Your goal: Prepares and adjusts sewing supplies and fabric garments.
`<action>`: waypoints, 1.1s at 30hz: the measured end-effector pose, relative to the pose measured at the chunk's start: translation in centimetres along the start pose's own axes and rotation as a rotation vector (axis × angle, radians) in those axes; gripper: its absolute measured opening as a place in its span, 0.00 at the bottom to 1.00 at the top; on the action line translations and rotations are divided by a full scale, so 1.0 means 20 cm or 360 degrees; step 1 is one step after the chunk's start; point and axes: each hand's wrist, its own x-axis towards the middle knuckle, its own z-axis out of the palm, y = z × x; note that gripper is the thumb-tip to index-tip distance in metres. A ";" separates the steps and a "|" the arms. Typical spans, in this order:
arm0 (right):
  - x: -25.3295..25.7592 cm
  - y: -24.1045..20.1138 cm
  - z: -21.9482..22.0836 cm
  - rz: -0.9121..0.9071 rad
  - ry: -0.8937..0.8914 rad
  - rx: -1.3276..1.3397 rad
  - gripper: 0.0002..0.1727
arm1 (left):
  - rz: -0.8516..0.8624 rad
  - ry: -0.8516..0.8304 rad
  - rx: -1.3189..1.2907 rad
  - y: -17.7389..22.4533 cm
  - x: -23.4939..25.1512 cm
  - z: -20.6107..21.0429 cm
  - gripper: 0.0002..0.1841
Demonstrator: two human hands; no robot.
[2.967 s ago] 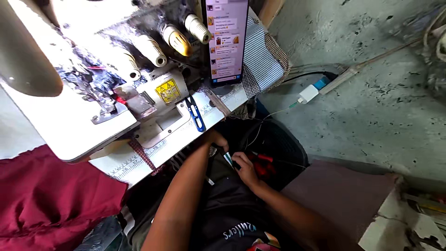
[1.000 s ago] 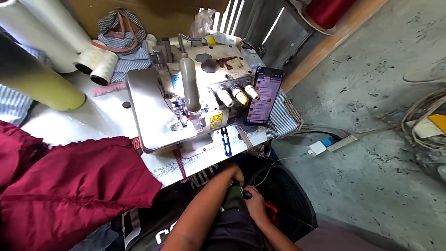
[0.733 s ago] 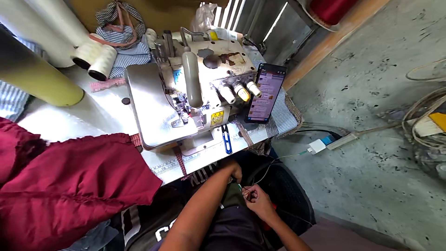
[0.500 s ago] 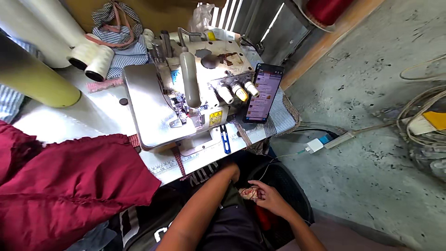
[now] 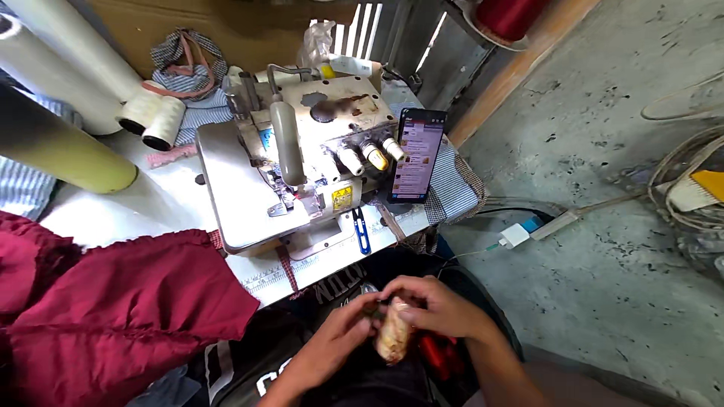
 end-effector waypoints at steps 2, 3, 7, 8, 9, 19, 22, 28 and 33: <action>0.16 -0.01 0.19 -0.0025 0.0048 -0.0019 0.23 | 0.0038 0.0202 0.0119 0.05 -0.15 0.00 0.41; 0.22 -0.03 0.27 -0.0026 0.0064 -0.0036 0.25 | 0.0059 0.0411 0.0275 0.05 -0.21 0.01 0.38; 0.37 -0.07 0.46 -0.0216 0.0279 -0.0020 0.32 | 0.0037 0.1111 0.0343 0.07 -0.39 -0.03 0.24; 0.39 -0.08 0.48 -0.0249 0.0312 0.0064 0.30 | 0.0025 0.1204 0.0278 0.09 -0.43 -0.05 0.25; 0.41 -0.09 0.49 -0.0266 0.0335 0.0162 0.25 | 0.0022 0.1279 0.0212 0.11 -0.46 -0.07 0.25; 0.44 -0.11 0.62 -0.0095 0.0327 0.0175 0.11 | 0.0202 0.1135 0.0087 0.14 -0.49 -0.05 0.27; 0.41 -0.10 0.62 -0.0179 0.0376 0.0199 0.05 | 0.0261 0.1033 0.0135 0.11 -0.48 -0.05 0.33; 0.36 -0.04 0.59 -0.0267 0.0274 0.0169 0.06 | 0.0330 0.0960 0.0357 0.11 -0.48 -0.09 0.27; 0.43 0.00 0.35 -0.0091 0.1075 -0.0972 0.17 | 0.0448 0.1075 0.0735 0.10 -0.50 -0.12 0.23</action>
